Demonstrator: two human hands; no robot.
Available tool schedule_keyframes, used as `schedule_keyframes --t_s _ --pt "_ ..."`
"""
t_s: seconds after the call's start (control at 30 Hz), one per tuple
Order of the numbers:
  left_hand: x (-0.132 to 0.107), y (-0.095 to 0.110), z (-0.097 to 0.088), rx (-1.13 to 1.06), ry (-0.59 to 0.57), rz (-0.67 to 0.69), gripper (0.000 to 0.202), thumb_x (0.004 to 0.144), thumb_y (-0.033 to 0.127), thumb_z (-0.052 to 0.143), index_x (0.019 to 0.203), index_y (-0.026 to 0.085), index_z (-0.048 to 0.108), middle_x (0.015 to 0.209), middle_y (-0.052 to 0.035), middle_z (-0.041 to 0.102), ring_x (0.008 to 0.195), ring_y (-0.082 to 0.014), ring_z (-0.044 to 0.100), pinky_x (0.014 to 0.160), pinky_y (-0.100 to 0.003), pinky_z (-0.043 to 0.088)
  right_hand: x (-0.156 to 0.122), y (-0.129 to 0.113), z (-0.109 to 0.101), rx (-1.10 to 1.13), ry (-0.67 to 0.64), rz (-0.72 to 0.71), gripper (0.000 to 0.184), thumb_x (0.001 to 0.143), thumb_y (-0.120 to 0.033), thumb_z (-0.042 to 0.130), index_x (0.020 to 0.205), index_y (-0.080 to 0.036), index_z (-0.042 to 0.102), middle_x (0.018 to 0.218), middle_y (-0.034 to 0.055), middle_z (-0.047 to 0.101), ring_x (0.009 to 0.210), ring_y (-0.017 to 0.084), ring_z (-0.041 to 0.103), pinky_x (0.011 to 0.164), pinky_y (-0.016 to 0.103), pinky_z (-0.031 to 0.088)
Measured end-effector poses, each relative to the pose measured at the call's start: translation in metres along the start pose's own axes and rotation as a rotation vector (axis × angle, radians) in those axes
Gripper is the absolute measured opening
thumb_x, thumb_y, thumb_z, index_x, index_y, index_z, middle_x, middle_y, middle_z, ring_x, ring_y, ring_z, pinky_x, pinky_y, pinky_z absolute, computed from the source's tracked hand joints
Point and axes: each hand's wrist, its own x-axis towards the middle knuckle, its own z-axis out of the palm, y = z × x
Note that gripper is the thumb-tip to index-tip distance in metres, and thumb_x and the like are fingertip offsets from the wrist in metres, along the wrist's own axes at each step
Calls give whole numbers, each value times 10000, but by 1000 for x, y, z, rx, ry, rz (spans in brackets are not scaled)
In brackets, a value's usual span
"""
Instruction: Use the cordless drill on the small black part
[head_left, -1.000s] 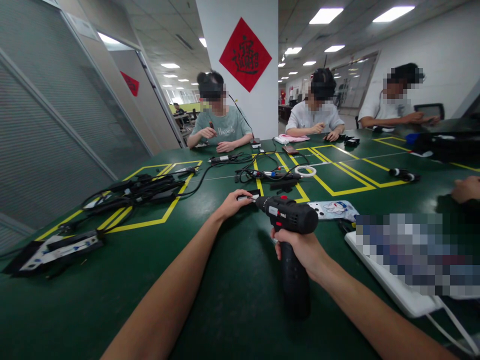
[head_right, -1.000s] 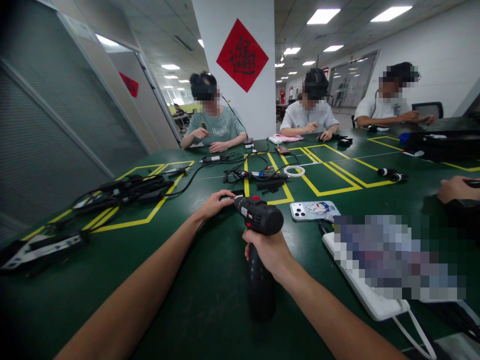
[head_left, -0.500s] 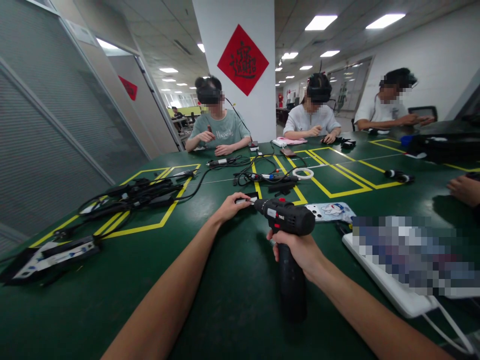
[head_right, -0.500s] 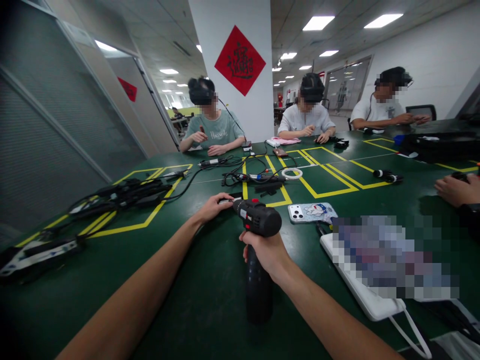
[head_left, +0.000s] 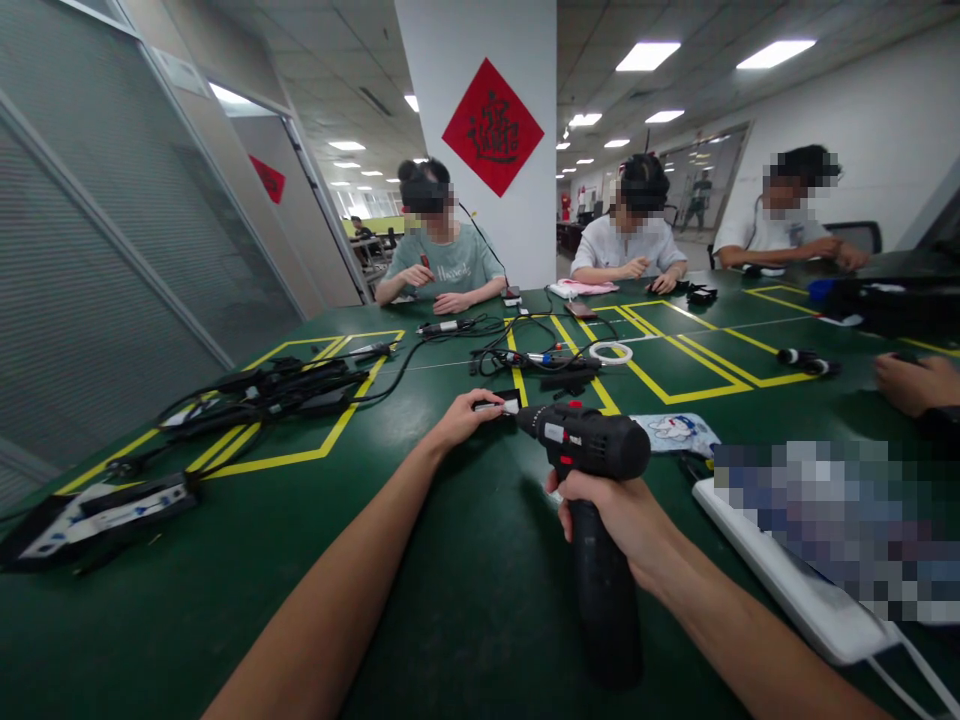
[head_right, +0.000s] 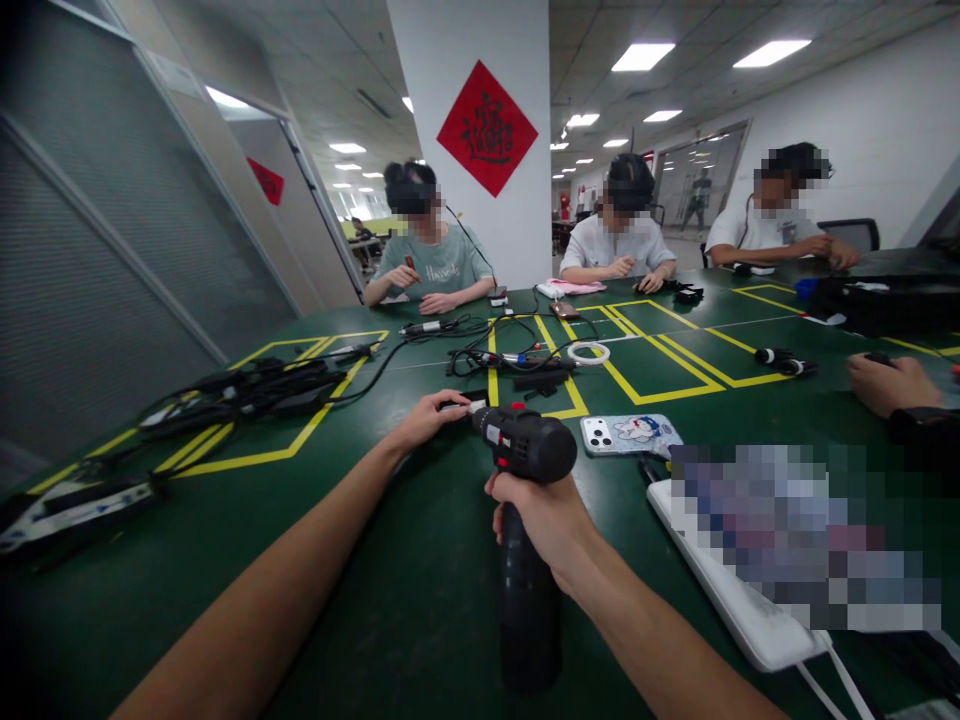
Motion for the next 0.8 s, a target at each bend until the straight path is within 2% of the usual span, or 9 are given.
schedule_keyframes --t_s 0.4,0.8 --pt "-2 6 -1 -3 -12 8 359 687 469 617 916 196 663 1015 -53 630 964 -229 559 898 -363 410 3 6 -1 0 -16 35 156 648 -228 574 762 -137 629 506 14 560 457 119 502 464 233 380" --pt "-2 6 0 -7 4 15 359 688 455 621 915 181 665 1006 -58 632 984 -236 546 903 -359 394 8 11 -3 13 -33 7 155 662 -224 565 765 -133 636 516 21 566 458 116 503 471 232 386"
